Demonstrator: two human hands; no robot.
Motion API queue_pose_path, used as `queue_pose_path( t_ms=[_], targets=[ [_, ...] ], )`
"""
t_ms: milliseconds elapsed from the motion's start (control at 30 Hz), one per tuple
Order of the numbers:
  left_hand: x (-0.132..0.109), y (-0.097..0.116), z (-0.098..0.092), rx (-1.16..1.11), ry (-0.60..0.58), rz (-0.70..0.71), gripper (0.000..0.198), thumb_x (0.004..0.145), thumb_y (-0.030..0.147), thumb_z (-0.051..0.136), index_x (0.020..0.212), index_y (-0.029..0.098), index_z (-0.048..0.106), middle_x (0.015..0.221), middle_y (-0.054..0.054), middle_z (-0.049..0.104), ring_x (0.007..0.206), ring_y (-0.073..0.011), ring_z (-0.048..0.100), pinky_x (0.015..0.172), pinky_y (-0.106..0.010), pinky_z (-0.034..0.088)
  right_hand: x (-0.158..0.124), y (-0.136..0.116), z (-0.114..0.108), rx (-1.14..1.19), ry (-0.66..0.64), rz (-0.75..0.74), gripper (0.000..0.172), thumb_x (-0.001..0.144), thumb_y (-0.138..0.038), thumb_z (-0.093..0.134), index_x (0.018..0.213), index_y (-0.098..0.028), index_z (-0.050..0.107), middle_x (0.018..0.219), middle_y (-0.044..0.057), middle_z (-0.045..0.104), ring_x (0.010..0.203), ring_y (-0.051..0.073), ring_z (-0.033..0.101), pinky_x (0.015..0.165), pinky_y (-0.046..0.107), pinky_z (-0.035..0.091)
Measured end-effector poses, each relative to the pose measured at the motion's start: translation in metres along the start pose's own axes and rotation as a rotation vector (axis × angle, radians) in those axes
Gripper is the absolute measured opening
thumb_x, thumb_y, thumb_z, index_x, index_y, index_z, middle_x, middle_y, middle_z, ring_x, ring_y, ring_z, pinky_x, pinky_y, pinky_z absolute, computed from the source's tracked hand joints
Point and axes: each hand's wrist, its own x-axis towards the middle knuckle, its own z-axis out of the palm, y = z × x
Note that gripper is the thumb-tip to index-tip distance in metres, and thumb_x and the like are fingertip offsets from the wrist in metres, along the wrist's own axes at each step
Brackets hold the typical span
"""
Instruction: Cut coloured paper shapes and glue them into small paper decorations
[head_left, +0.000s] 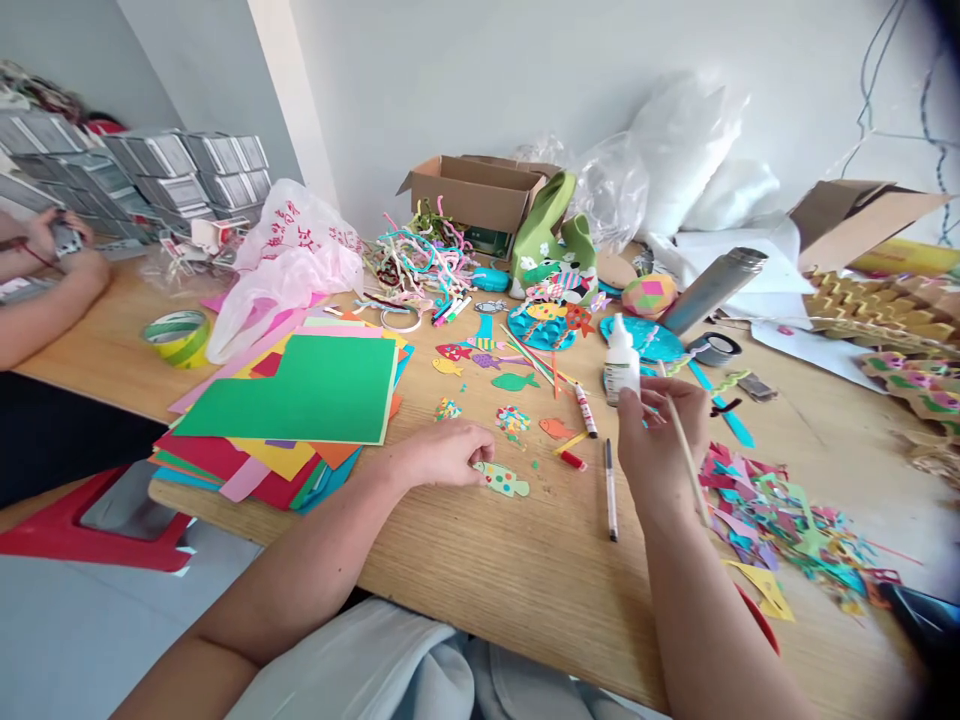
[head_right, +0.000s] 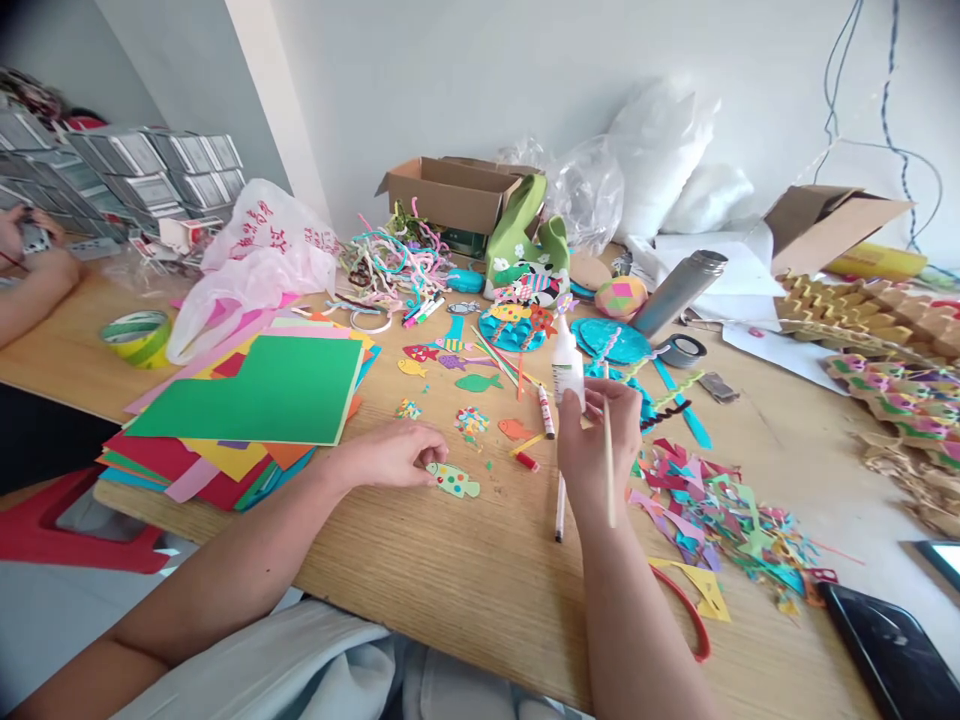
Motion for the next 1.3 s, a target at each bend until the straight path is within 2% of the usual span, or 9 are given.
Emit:
queue_pose_path(
  t_ms=[133, 367, 500, 600, 767, 867, 1033, 1133, 1300],
  targets=[
    [0.000, 0.001, 0.000, -0.008, -0.001, -0.013, 0.012, 0.073, 0.025, 0.072, 0.081, 0.019, 0.065, 0.077, 0.001, 0.066, 0.066, -0.0123, 0.057, 0.056, -0.023, 0.035, 0.001, -0.003, 0.004, 0.419, -0.036, 0.182, 0.024, 0.075, -0.030, 0.068, 0.088, -0.023, 0.050, 0.085, -0.001, 0.058, 0.074, 0.016, 0.062, 0.064, 0.036, 0.059],
    [0.001, 0.001, -0.001, -0.033, 0.043, -0.100, 0.017, 0.072, 0.020, 0.069, 0.089, 0.019, 0.067, 0.082, -0.001, 0.070, 0.073, -0.0148, 0.063, 0.062, -0.023, 0.039, -0.004, 0.002, 0.010, 0.341, -0.022, 0.041, 0.017, 0.082, -0.032, 0.064, 0.091, -0.021, 0.054, 0.089, 0.003, 0.064, 0.079, 0.017, 0.064, 0.074, 0.036, 0.055],
    [0.002, 0.000, -0.001, -0.051, 0.089, -0.106, 0.018, 0.072, 0.014, 0.062, 0.088, 0.020, 0.069, 0.082, -0.001, 0.072, 0.074, -0.0150, 0.064, 0.063, -0.023, 0.041, -0.007, 0.000, 0.008, 0.053, -0.284, -0.163, 0.021, 0.096, -0.034, 0.044, 0.098, -0.021, 0.060, 0.097, 0.007, 0.069, 0.089, 0.020, 0.065, 0.078, 0.035, 0.051],
    [0.002, 0.000, -0.001, -0.071, 0.140, -0.122, 0.013, 0.078, 0.020, 0.060, 0.087, 0.019, 0.069, 0.082, -0.002, 0.073, 0.075, -0.0157, 0.065, 0.064, -0.023, 0.042, 0.002, 0.002, 0.010, -0.182, -0.480, -0.343, 0.028, 0.098, -0.029, 0.037, 0.107, -0.021, 0.062, 0.094, 0.009, 0.070, 0.089, 0.024, 0.064, 0.074, 0.034, 0.049],
    [0.002, 0.002, -0.001, -0.078, 0.215, -0.155, 0.015, 0.082, 0.029, 0.060, 0.091, 0.020, 0.068, 0.085, -0.002, 0.073, 0.077, -0.0164, 0.066, 0.066, -0.024, 0.043, 0.025, 0.009, 0.032, -0.524, -0.767, -0.599, 0.030, 0.089, -0.015, 0.052, 0.117, -0.017, 0.062, 0.102, 0.014, 0.070, 0.108, 0.031, 0.055, 0.084, 0.040, 0.045],
    [0.002, 0.002, 0.000, -0.088, 0.227, -0.143, 0.014, 0.083, 0.029, 0.059, 0.090, 0.021, 0.068, 0.084, -0.002, 0.073, 0.075, -0.0162, 0.066, 0.065, -0.024, 0.043, 0.027, 0.012, 0.047, -0.607, -0.892, -0.655, 0.039, 0.084, -0.011, 0.057, 0.121, -0.020, 0.060, 0.107, 0.013, 0.069, 0.108, 0.031, 0.053, 0.081, 0.039, 0.042],
    [0.004, -0.004, 0.002, -0.085, 0.259, -0.119, 0.015, 0.084, 0.027, 0.057, 0.089, 0.021, 0.069, 0.085, -0.003, 0.073, 0.077, -0.0167, 0.066, 0.066, -0.024, 0.044, 0.030, 0.010, 0.055, -0.603, -0.903, -0.673, 0.030, 0.084, -0.009, 0.055, 0.110, -0.018, 0.065, 0.097, 0.013, 0.070, 0.100, 0.031, 0.055, 0.079, 0.041, 0.041],
    [0.004, -0.006, 0.003, -0.067, 0.290, -0.117, 0.017, 0.084, 0.024, 0.054, 0.090, 0.020, 0.070, 0.086, -0.003, 0.073, 0.077, -0.0168, 0.066, 0.067, -0.025, 0.044, 0.039, 0.005, 0.046, -0.532, -0.810, -0.610, 0.026, 0.085, -0.015, 0.056, 0.111, -0.015, 0.063, 0.096, 0.015, 0.069, 0.098, 0.032, 0.056, 0.079, 0.042, 0.043],
    [0.005, -0.006, 0.001, -0.057, 0.355, -0.110, 0.019, 0.082, 0.016, 0.052, 0.088, 0.019, 0.070, 0.088, -0.004, 0.073, 0.078, -0.0165, 0.066, 0.068, -0.025, 0.044, 0.025, -0.013, 0.014, 0.181, -0.488, -0.084, 0.032, 0.078, -0.037, 0.070, 0.104, -0.024, 0.058, 0.089, 0.004, 0.068, 0.078, 0.022, 0.063, 0.070, 0.036, 0.049]
  ],
)
